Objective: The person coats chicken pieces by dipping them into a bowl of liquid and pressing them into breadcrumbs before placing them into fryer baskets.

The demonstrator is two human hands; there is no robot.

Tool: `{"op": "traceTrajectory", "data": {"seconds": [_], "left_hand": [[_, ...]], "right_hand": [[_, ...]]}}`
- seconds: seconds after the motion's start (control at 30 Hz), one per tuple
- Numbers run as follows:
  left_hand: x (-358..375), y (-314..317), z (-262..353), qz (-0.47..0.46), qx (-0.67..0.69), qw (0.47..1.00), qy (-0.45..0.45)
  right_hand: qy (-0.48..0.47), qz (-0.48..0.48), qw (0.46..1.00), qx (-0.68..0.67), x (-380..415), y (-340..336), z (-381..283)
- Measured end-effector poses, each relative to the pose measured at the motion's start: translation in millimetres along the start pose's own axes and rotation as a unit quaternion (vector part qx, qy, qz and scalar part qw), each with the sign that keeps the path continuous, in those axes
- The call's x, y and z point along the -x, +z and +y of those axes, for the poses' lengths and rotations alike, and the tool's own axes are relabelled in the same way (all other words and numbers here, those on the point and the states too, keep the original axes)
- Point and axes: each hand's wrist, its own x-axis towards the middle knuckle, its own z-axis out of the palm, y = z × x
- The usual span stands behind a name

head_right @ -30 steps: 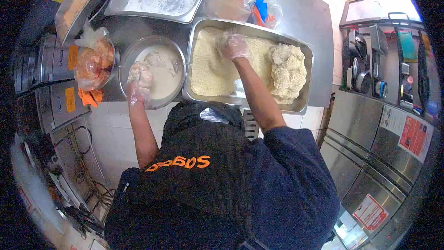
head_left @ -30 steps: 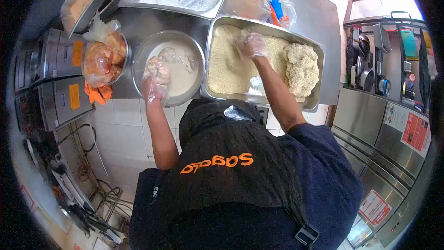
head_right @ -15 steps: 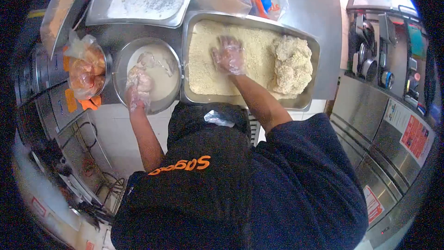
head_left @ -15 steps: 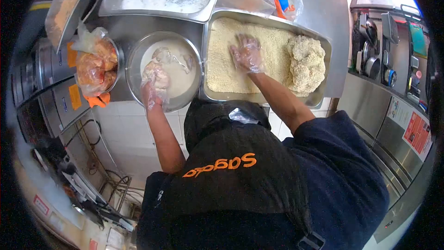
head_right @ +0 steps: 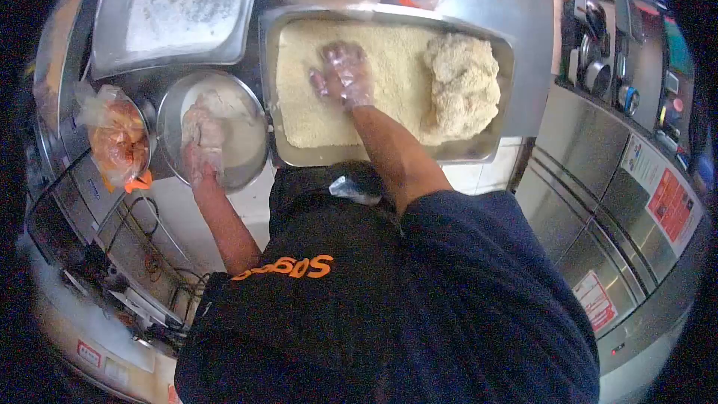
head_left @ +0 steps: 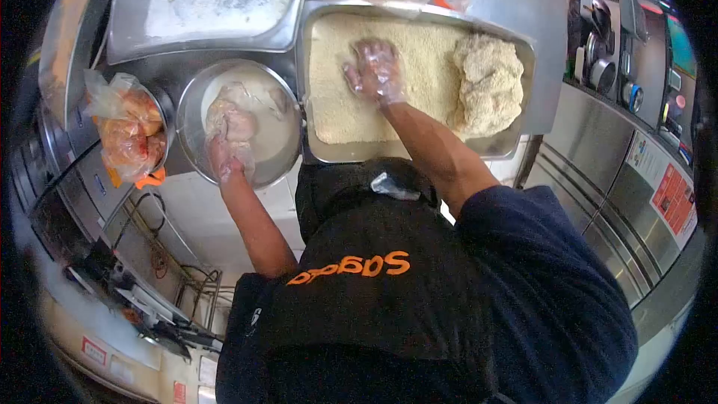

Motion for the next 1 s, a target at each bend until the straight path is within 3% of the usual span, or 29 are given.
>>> {"op": "traceTrajectory", "data": {"seconds": [0.13,0.2,0.23,0.3,0.33,0.43,0.53,0.73,0.83,1.0], "left_hand": [[12,0,-2,-0.012,0.020,0.999,0.025],[17,1,2,0.052,-0.012,0.998,0.043],[18,3,6,0.039,0.000,0.997,0.062],[29,8,6,-0.104,0.116,0.982,0.109],[36,10,2,-0.119,0.185,0.969,0.115],[27,-8,-11,-0.078,0.138,0.982,0.099],[27,-8,-18,-0.098,0.199,0.972,0.074],[30,-11,-15,-0.123,0.184,0.972,0.080],[29,-7,-11,-0.029,0.145,0.987,0.065],[27,-1,-5,-0.042,0.120,0.991,0.036]], "right_hand": [[-0.013,0.048,0.999,0.011,-5,8,-3],[-0.005,0.080,0.997,0.009,-6,6,-11],[-0.003,0.075,0.997,-0.025,-8,16,-9],[-0.017,0.079,0.996,-0.042,-16,15,3],[-0.029,0.092,0.994,-0.049,-10,14,12],[-0.011,0.053,0.997,-0.063,26,-2,13],[-0.032,0.155,0.987,0.026,28,23,22],[-0.005,0.131,0.991,0.003,20,18,23],[0.039,0.138,0.990,-0.004,11,21,25],[0.046,0.082,0.995,-0.018,4,7,20]]}}
